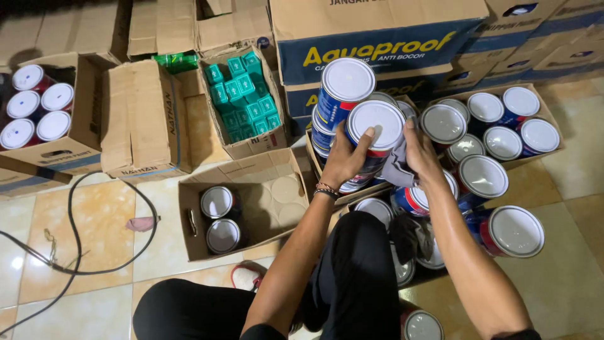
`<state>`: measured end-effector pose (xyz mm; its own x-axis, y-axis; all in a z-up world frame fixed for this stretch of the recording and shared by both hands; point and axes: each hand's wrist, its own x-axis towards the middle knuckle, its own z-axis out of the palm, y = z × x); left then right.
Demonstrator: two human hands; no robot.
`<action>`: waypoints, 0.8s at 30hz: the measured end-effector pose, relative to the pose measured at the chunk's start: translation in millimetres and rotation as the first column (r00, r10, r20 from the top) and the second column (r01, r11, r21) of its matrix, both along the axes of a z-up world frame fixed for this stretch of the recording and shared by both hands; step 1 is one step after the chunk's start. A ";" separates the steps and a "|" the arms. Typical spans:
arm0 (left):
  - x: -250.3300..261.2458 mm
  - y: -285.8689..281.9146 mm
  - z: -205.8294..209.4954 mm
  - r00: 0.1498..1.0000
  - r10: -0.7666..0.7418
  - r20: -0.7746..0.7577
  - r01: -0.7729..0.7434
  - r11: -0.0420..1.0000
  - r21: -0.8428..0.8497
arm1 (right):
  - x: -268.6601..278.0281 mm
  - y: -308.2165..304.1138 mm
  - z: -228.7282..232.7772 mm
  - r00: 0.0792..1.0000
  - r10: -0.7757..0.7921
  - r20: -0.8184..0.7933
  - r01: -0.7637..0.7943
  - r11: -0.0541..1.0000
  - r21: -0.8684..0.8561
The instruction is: Wiping paint cans with a cloth and organizing them into cardboard boxes on the floor
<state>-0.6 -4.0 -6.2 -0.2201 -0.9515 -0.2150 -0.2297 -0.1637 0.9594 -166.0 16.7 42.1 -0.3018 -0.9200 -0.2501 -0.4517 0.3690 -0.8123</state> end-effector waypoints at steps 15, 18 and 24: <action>19.6 28.4 15.9 0.989 0.147 -0.022 -0.147 0.989 0.027 | -25.9 58.6 3.3 0.991 -0.134 -0.025 0.126 0.970 -0.208; 43.7 47.1 11.4 0.960 0.279 -0.020 -0.280 0.956 -0.091 | -48.4 82.4 -10.9 0.992 0.089 -0.087 -0.120 0.874 -0.472; 140.1 70.2 -15.4 0.918 0.396 0.013 -0.387 0.904 -0.179 | 86.6 129.1 56.6 0.872 0.260 0.415 0.024 0.824 -0.567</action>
